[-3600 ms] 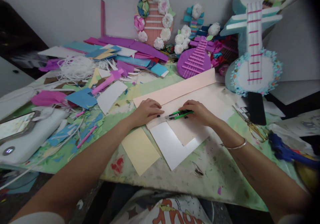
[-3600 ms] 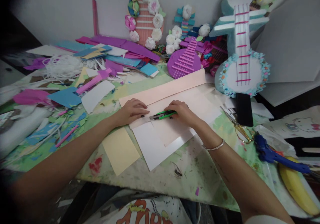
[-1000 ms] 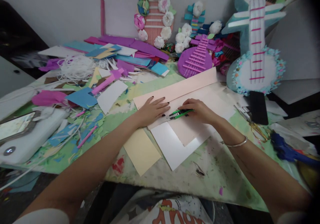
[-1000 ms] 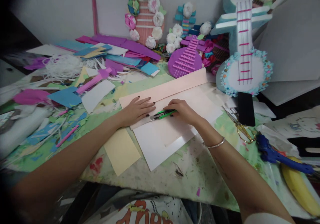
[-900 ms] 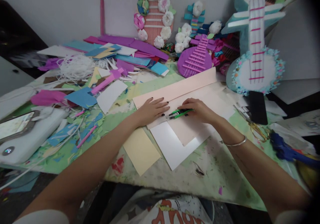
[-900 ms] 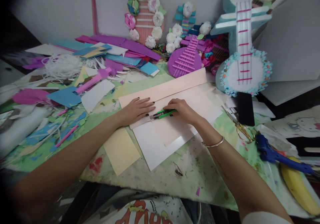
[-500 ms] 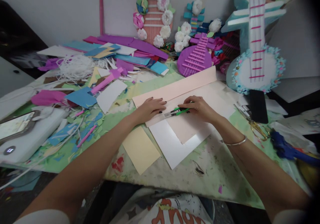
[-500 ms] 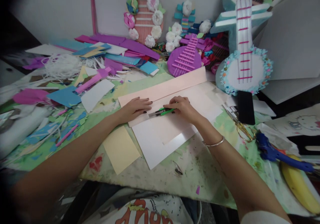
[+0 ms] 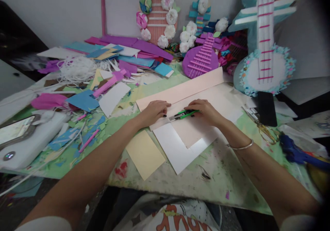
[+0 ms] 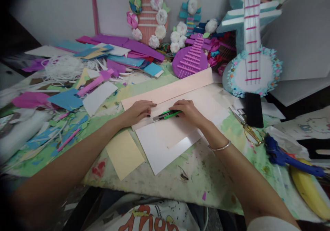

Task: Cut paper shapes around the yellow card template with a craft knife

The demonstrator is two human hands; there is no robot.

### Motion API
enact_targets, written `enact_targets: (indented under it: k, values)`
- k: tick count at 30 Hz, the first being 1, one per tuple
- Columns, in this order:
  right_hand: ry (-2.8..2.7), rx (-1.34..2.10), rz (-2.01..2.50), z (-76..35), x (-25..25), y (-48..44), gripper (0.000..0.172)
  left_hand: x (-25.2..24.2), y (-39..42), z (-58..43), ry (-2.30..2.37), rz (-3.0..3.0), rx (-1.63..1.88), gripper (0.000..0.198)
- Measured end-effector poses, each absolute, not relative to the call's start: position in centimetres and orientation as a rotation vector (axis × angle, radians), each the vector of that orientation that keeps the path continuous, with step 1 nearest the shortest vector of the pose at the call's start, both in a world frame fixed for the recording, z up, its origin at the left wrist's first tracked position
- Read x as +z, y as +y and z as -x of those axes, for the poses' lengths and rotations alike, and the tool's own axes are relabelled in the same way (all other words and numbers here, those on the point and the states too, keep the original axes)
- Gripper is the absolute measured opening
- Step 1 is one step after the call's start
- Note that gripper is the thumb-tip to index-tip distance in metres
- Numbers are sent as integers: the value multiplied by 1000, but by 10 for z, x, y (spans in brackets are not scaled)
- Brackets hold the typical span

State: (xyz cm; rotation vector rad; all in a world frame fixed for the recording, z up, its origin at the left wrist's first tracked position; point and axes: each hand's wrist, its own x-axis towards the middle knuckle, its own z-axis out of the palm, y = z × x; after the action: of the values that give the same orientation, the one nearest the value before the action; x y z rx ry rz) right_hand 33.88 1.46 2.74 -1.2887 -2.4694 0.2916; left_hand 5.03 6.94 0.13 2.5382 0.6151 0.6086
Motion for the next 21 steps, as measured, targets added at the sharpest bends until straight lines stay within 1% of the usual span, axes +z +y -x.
enact_targets:
  k: [4, 13, 21]
  values:
    - [-2451, 322, 1267, -339, 25, 14, 34, 1, 70, -50, 623, -2534, 613, 13]
    - [-2450, 333, 1243, -339, 22, 13, 40, 2, 70, -49, 647, -2525, 589, 16]
    - [-2458, 344, 1228, -333, 27, 6, 42, -2, 71, -50, 642, -2540, 604, 16]
